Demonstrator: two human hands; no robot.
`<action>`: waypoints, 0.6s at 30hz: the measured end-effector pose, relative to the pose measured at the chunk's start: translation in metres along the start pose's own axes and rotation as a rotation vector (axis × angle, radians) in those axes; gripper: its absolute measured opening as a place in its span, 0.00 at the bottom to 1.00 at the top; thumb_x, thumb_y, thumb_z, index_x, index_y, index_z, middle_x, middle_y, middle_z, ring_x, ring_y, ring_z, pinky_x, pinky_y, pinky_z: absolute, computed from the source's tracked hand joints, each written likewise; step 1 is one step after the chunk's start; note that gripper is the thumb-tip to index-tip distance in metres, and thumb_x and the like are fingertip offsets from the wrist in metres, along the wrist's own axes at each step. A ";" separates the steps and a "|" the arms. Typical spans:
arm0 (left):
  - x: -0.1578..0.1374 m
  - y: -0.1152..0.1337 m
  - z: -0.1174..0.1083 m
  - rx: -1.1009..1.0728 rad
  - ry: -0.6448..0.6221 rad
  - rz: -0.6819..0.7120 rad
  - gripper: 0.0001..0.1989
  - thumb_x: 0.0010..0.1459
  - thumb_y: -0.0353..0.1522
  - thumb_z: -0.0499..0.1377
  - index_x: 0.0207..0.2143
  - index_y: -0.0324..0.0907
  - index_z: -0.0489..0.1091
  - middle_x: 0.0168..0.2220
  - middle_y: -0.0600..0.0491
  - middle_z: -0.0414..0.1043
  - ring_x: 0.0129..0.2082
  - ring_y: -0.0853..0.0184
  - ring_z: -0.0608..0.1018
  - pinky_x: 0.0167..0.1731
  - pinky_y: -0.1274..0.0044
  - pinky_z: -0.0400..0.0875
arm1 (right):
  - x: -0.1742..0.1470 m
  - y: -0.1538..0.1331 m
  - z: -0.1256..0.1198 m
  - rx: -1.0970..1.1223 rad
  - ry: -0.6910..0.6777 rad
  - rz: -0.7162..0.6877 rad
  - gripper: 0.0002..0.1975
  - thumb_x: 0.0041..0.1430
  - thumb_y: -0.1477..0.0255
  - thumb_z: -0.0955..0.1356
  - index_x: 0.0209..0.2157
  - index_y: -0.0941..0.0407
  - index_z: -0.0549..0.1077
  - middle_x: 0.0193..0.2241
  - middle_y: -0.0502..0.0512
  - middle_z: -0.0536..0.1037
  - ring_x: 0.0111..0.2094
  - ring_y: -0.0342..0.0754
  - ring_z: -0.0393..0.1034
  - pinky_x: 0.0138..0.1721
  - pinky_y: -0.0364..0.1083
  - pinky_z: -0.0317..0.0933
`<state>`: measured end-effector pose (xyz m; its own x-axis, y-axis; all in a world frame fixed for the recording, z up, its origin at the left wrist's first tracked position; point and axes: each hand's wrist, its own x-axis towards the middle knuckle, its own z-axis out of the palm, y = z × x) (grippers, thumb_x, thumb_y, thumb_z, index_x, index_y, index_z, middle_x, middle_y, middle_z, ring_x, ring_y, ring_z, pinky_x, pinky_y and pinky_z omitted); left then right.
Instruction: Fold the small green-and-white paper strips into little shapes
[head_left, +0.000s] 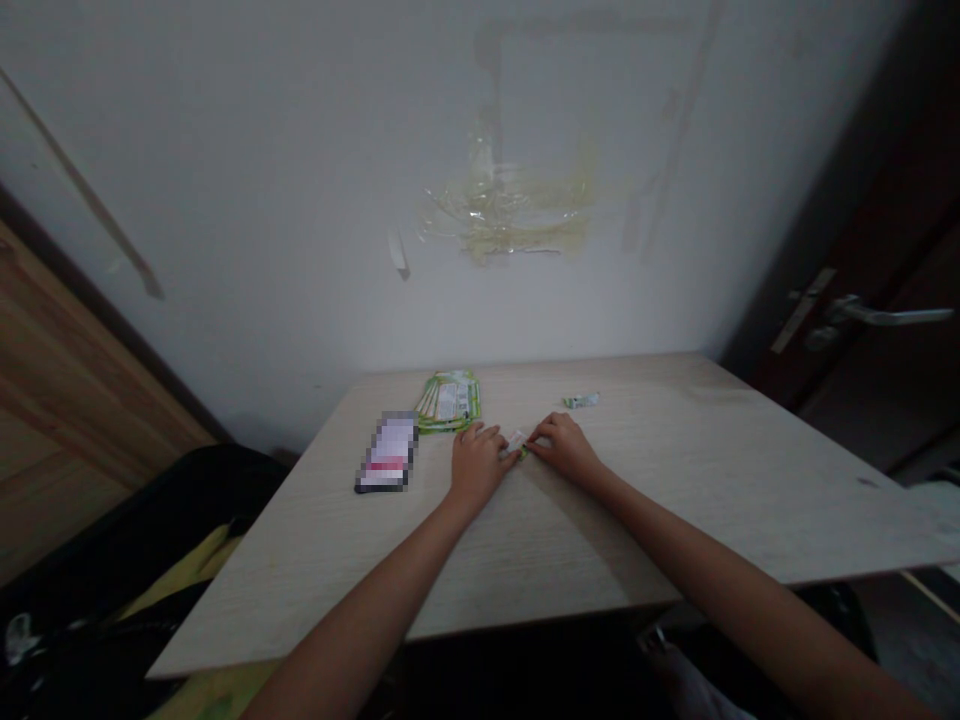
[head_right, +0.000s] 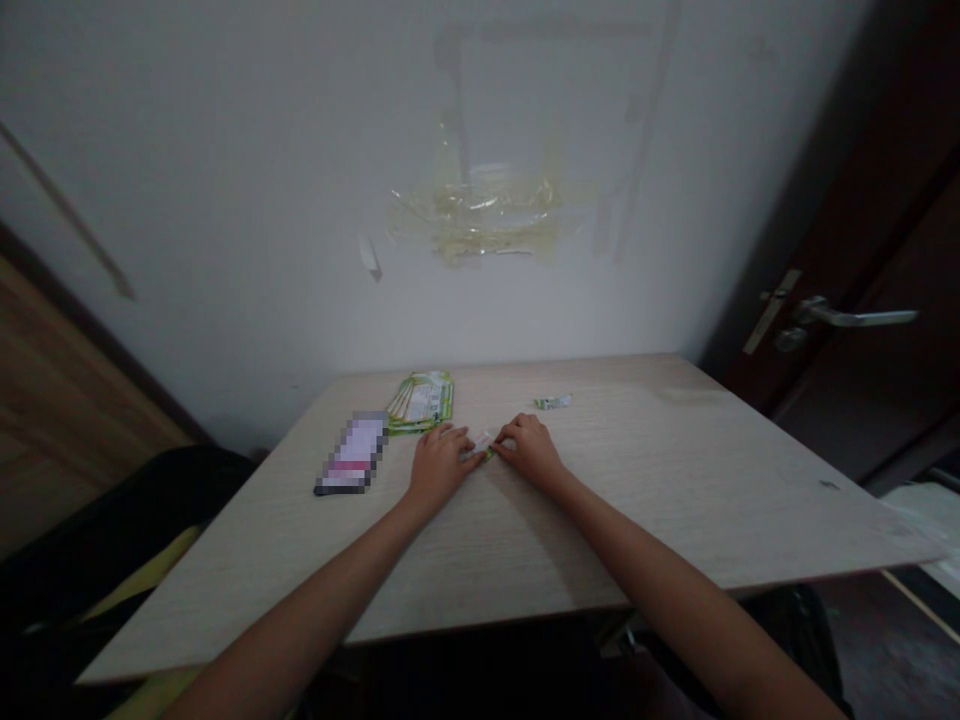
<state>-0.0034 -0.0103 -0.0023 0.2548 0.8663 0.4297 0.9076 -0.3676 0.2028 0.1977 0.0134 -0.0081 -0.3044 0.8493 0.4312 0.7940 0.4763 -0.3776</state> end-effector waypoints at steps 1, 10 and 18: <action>0.000 0.000 0.000 0.005 0.003 0.007 0.13 0.58 0.44 0.62 0.36 0.46 0.79 0.52 0.51 0.76 0.58 0.54 0.68 0.56 0.62 0.58 | 0.000 0.000 0.000 0.000 0.002 -0.003 0.07 0.58 0.67 0.71 0.36 0.54 0.81 0.37 0.57 0.76 0.43 0.50 0.68 0.47 0.47 0.60; 0.000 0.002 -0.006 0.011 -0.003 0.013 0.12 0.60 0.44 0.60 0.39 0.50 0.79 0.54 0.54 0.75 0.57 0.55 0.69 0.54 0.63 0.61 | 0.002 0.008 0.004 -0.026 -0.009 -0.005 0.09 0.59 0.62 0.71 0.39 0.48 0.83 0.39 0.57 0.76 0.42 0.51 0.68 0.47 0.48 0.61; 0.001 0.001 -0.007 0.033 -0.009 0.032 0.14 0.61 0.45 0.59 0.42 0.51 0.79 0.57 0.53 0.72 0.59 0.54 0.68 0.55 0.61 0.62 | 0.003 0.012 0.006 -0.058 -0.050 0.002 0.13 0.60 0.59 0.69 0.45 0.45 0.80 0.46 0.58 0.73 0.46 0.52 0.67 0.51 0.50 0.60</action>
<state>-0.0046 -0.0125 0.0047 0.2870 0.8573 0.4274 0.9093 -0.3841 0.1599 0.2032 0.0233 -0.0159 -0.3270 0.8614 0.3888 0.8237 0.4614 -0.3296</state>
